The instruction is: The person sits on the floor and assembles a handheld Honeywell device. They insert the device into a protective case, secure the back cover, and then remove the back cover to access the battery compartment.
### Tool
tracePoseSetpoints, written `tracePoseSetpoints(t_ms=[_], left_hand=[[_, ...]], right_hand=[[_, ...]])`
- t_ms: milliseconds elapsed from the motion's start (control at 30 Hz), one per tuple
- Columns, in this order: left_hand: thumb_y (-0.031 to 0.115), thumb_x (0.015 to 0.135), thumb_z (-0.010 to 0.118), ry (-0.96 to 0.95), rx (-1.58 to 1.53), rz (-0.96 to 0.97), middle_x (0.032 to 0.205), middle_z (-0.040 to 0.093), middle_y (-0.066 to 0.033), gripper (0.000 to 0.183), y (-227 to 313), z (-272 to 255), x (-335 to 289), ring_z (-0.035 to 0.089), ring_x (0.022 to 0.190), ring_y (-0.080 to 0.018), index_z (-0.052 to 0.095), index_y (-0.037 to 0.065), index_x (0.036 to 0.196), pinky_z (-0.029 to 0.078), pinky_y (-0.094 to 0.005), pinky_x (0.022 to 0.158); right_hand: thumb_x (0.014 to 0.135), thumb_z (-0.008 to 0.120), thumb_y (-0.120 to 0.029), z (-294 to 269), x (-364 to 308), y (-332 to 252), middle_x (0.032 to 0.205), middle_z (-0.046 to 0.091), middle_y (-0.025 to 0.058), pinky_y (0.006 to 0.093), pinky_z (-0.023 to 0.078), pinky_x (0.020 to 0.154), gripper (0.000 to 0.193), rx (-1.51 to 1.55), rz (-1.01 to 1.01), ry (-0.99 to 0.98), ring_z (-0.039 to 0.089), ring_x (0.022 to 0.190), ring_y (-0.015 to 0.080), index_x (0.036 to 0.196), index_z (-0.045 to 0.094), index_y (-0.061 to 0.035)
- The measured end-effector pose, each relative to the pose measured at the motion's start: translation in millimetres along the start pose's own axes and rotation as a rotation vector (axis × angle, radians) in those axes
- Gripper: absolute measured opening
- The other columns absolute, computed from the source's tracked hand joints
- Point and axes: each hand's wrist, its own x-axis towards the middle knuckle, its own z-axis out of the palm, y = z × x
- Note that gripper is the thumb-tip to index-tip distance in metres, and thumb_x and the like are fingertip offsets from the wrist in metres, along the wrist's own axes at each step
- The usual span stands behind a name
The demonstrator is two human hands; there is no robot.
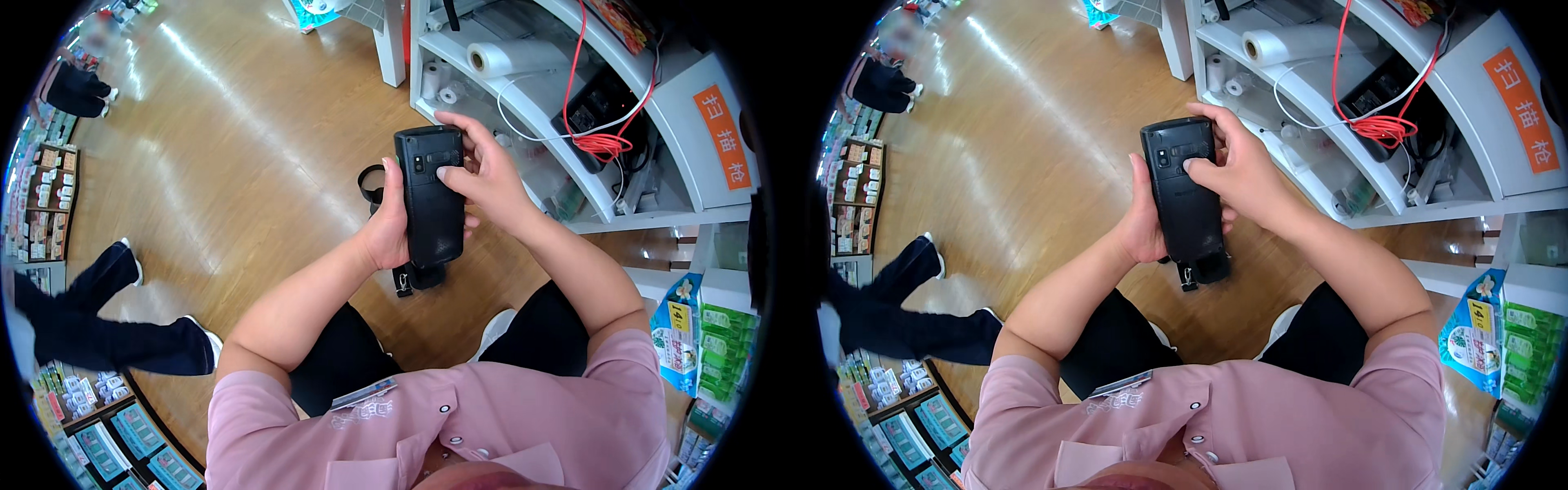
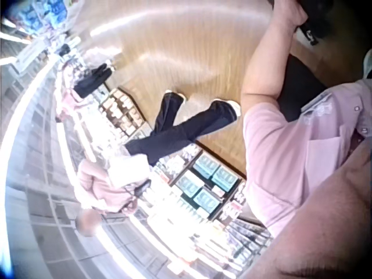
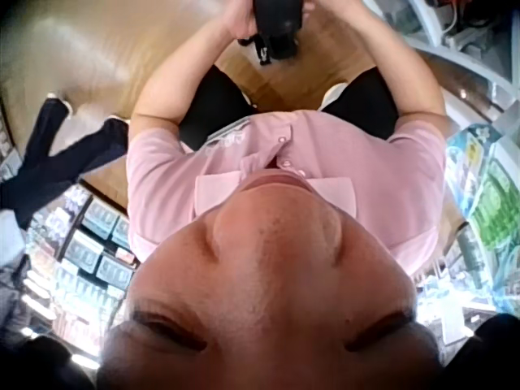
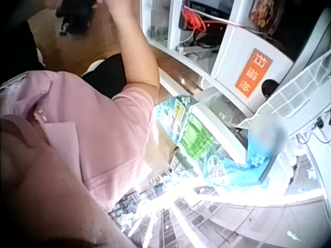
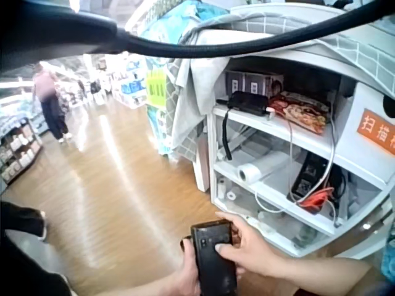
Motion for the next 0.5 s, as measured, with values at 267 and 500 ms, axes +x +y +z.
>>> tracePoseSetpoints(t_ms=[267,500], left_hand=[[0.088,0.071,0.010,0.056,-0.018,0.025,0.111,0.057,-0.0114,0.103,0.8,3.4,-5.6,0.062,0.096,-0.0272,0.043,0.012,0.132,0.053,-0.0396,0.084],[0.084,0.075,0.010,0.058,-0.035,-0.008,0.110,0.057,-0.0100,0.097,0.1,0.2,-1.4,0.062,0.095,-0.0274,0.044,0.011,0.130,0.053,-0.0400,0.082]], right_hand=[[0.075,0.058,-0.001,-5.0,8.1,6.0,0.114,0.054,0.0060,0.0191,0.046,0.064,0.059,0.004,-0.006,-0.062,0.053,0.095,0.0097,0.131,0.041,-0.0061],[0.070,0.055,0.000,-5.1,11.7,-0.5,0.110,0.055,0.0068,0.0216,0.048,0.067,0.056,-0.042,0.095,-0.029,0.053,0.097,0.0116,0.125,0.044,-0.0030]])
